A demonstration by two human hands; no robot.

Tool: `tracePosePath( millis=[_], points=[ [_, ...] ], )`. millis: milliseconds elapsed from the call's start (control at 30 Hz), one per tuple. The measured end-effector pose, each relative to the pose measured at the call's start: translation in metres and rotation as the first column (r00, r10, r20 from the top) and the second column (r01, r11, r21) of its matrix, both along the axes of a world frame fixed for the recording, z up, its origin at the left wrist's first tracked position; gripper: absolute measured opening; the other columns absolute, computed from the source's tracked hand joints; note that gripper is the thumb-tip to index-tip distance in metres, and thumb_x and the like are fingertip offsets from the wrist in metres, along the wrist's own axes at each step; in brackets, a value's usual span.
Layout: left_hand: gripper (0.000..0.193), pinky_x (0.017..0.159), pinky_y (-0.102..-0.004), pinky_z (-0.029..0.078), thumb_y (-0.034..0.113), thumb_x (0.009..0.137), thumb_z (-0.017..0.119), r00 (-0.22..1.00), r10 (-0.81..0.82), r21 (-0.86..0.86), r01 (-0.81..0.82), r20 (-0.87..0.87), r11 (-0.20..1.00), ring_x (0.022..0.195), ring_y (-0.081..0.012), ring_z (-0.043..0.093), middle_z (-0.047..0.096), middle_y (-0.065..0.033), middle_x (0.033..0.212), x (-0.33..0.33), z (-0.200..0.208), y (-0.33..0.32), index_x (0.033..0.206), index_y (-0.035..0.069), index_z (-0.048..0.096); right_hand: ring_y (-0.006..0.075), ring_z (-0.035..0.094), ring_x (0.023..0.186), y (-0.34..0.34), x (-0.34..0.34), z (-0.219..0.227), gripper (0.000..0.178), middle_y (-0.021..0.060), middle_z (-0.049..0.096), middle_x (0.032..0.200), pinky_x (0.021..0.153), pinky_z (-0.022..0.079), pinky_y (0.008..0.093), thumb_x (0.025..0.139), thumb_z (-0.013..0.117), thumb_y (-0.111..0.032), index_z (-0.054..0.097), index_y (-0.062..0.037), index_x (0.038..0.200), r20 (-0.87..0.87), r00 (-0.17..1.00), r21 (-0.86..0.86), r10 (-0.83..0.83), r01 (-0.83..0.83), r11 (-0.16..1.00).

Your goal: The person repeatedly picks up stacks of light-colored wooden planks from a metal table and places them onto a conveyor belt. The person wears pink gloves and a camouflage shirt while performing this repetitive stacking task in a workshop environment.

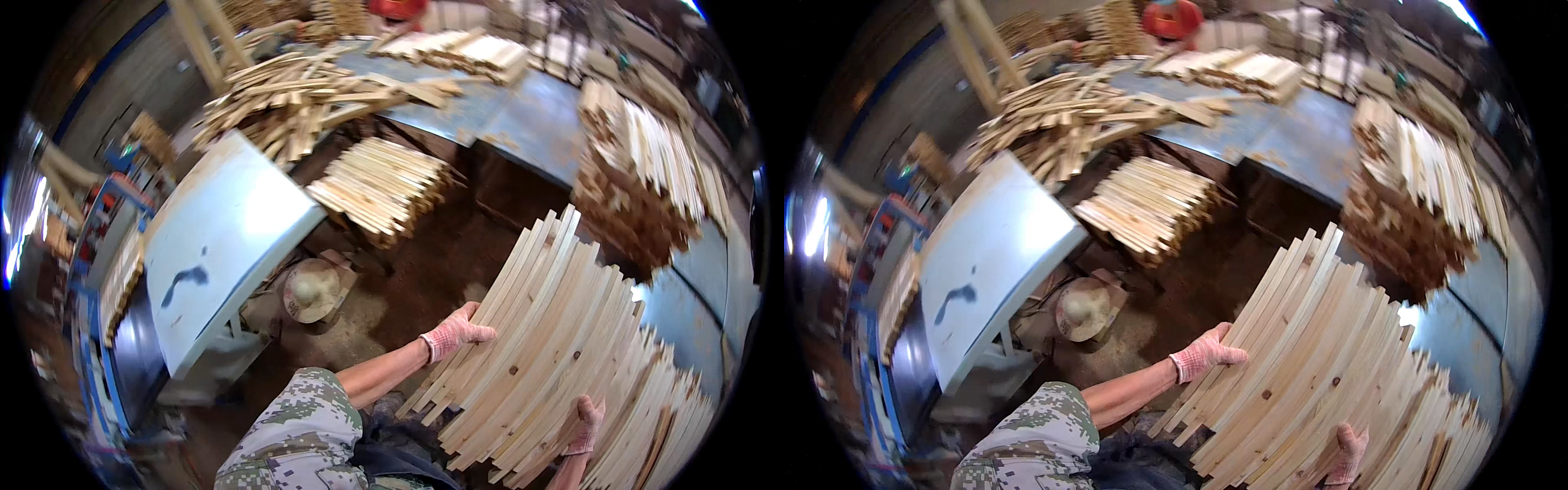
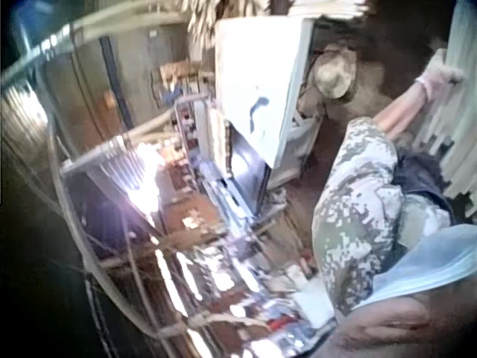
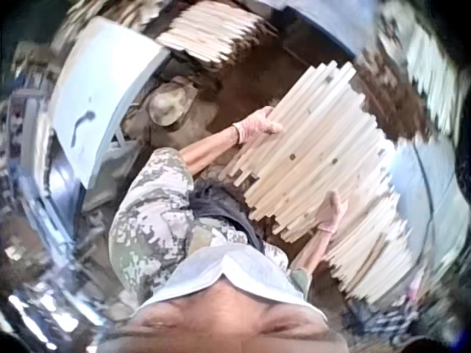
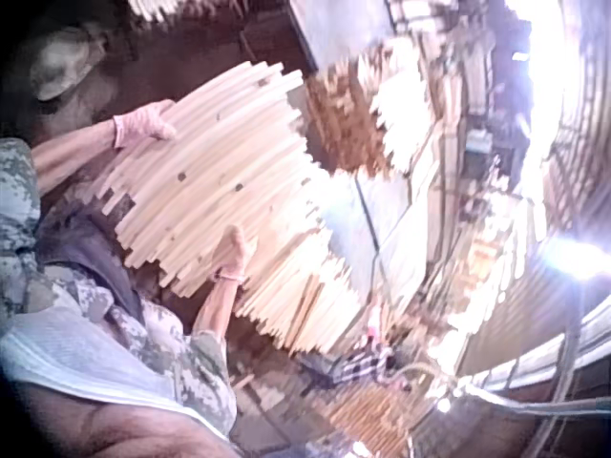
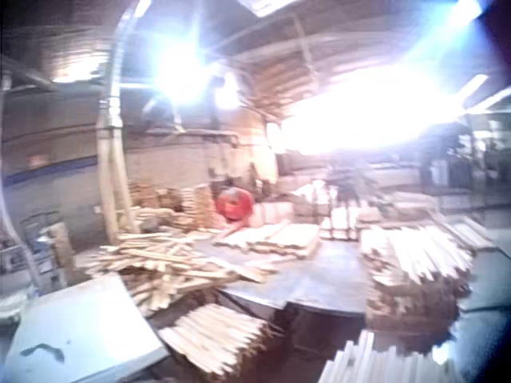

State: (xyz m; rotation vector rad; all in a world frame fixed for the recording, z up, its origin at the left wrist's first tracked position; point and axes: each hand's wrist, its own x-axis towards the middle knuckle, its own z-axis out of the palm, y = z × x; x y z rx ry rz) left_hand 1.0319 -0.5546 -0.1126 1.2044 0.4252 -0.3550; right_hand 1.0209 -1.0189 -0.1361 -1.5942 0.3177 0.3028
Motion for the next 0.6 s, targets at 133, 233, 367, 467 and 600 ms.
tracePosePath(
  millis=[133,233,367,467,600],
  points=[
    [0.076,0.1,-0.0378,0.055,0.021,0.081,0.095,0.976,0.159,-0.046,-0.154,0.147,0.987,0.113,-0.019,0.064,0.067,-0.0074,0.126,-0.063,0.041,0.096,0.142,0.004,0.054,0.0137,0.065,0.082,0.128,-0.001,0.05,0.07,0.0033,0.067,0.104,0.069,0.054,0.0289,0.091,0.077,-0.02,0.05,0.0024,0.151,0.118,0.993,0.129,0.027,-0.043,0.991],
    [0.077,0.096,-0.0353,0.056,0.021,0.081,0.093,0.933,0.289,0.057,-0.307,0.217,0.95,0.107,-0.0162,0.065,0.068,-0.0069,0.123,-0.138,0.078,0.184,0.145,0.004,0.053,0.0213,0.07,0.094,0.21,-0.003,0.115,0.071,0.0115,0.068,0.119,0.081,0.059,0.0344,0.089,0.075,-0.015,0.047,0.0038,0.152,0.12,0.966,0.176,0.228,-0.246,0.953],
    [0.069,0.098,-0.0351,0.055,0.017,0.083,0.092,0.835,0.499,0.097,-0.53,0.233,0.842,0.107,-0.0158,0.064,0.069,-0.0061,0.119,-0.232,0.108,0.286,0.14,0.004,0.056,0.0258,0.071,0.108,0.367,-0.014,0.138,0.072,0.0146,0.068,0.129,0.094,0.06,0.0382,0.088,0.073,-0.013,0.047,0.0046,0.152,0.156,0.873,0.186,0.462,-0.485,0.854],
    [0.077,0.104,-0.0391,0.055,0.017,0.084,0.09,0.722,0.659,0.004,-0.675,0.209,0.738,0.117,-0.0206,0.065,0.066,-0.0105,0.13,-0.319,0.098,0.363,0.148,0.003,0.048,0.0268,0.069,0.114,0.5,-0.039,0.131,0.071,0.014,0.068,0.13,0.102,0.056,0.0396,0.087,0.073,-0.012,0.048,0.0048,0.151,0.254,0.768,0.401,0.587,-0.636,0.659],
    [0.088,0.106,-0.0414,0.055,0.017,0.085,0.09,0.559,0.824,0.08,-0.829,0.088,0.554,0.12,-0.0232,0.066,0.066,-0.0142,0.135,-0.424,0.128,0.423,0.156,0.002,0.04,0.0224,0.071,0.099,0.629,-0.065,0.157,0.062,0.0106,0.07,0.12,0.09,0.06,0.0356,0.088,0.073,-0.01,0.055,0.0034,0.145,0.192,0.592,0.356,0.783,-0.785,0.506]
  ],
)
